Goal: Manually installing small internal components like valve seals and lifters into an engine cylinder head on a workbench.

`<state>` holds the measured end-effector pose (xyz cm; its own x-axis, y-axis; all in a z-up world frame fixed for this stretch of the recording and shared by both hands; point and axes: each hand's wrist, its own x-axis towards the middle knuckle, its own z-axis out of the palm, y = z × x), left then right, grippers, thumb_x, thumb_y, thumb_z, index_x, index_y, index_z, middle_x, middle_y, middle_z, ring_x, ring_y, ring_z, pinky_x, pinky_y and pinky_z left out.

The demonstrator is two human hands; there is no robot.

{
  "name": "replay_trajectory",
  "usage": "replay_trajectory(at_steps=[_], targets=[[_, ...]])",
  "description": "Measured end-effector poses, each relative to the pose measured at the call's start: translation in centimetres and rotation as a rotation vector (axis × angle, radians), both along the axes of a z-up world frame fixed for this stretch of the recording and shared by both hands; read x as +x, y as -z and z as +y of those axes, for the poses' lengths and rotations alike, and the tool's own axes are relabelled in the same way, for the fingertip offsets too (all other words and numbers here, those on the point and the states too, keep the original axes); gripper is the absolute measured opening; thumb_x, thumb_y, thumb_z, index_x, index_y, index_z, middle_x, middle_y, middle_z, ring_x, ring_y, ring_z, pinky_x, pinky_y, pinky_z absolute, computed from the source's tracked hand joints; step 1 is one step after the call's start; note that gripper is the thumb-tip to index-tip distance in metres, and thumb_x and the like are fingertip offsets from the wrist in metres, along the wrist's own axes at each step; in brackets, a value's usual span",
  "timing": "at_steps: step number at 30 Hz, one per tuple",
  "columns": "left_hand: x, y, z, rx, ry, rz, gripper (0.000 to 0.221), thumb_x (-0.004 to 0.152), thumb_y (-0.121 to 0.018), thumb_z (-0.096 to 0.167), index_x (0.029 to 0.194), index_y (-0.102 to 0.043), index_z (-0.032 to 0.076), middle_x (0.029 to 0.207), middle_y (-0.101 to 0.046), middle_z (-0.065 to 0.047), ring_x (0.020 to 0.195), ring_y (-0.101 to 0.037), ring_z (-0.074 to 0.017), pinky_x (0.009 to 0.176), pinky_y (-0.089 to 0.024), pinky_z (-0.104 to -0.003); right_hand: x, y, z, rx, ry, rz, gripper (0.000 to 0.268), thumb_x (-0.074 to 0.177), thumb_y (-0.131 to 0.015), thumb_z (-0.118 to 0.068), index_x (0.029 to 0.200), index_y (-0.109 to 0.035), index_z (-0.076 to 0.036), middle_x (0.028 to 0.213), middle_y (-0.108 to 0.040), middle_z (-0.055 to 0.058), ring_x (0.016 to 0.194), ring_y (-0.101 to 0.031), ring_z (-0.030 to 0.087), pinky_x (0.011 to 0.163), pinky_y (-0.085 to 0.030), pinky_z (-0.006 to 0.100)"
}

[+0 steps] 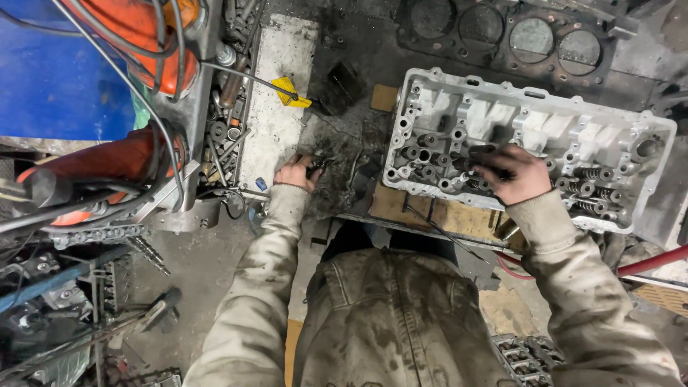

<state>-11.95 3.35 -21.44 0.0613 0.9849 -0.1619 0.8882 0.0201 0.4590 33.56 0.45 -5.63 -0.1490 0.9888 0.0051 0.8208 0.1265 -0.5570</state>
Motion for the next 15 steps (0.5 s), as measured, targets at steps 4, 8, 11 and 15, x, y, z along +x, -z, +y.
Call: replay_trajectory(at_steps=[4, 8, 11, 15], targets=[[-0.2, 0.5, 0.1, -0.007, -0.011, -0.032, 0.039, 0.082, -0.081, 0.034, 0.117, -0.073, 0.017, 0.121, -0.070, -0.015, 0.103, -0.069, -0.0406, 0.087, -0.055, -0.051, 0.0, -0.2, 0.1, 0.020, -0.039, -0.040, 0.023, 0.088, -0.083, -0.020, 0.110, -0.080, -0.014, 0.099, -0.070, 0.007, 0.086, -0.071, 0.027, 0.078, -0.058, 0.037], [-0.2, 1.3, -0.1, -0.014, 0.018, 0.004, 0.031, 0.085, -0.079, 0.034, 0.114, -0.075, 0.023, 0.125, -0.069, -0.013, 0.100, -0.069, -0.0401, 0.085, -0.057, -0.052, -0.2, -0.8, 0.0, 0.033, -0.036, -0.011, 0.024, 0.088, -0.082, -0.020, 0.111, -0.080, -0.013, 0.101, -0.071, 0.007, 0.089, -0.071, 0.026, 0.081, -0.058, 0.036], [0.6, 0.2, 0.2, -0.013, 0.047, 0.091, 0.030, 0.087, -0.077, 0.037, 0.113, -0.074, 0.022, 0.125, -0.069, -0.013, 0.096, -0.070, -0.0399, 0.080, -0.057, -0.054, -0.9, -2.4, -0.2, 0.030, 0.018, 0.028, 0.024, 0.091, -0.081, -0.018, 0.114, -0.079, -0.011, 0.105, -0.073, 0.008, 0.092, -0.073, 0.024, 0.083, -0.058, 0.035], [1.7, -2.0, 1.4, -0.109, 0.191, 0.278, 0.035, 0.093, -0.072, 0.035, 0.121, -0.067, 0.015, 0.117, -0.069, -0.012, 0.099, -0.072, -0.0359, 0.082, -0.059, -0.051, -3.5, -5.3, -0.4, -0.011, 0.112, 0.124, 0.022, 0.096, -0.077, -0.012, 0.117, -0.078, -0.008, 0.109, -0.075, 0.008, 0.092, -0.074, 0.020, 0.082, -0.060, 0.032]])
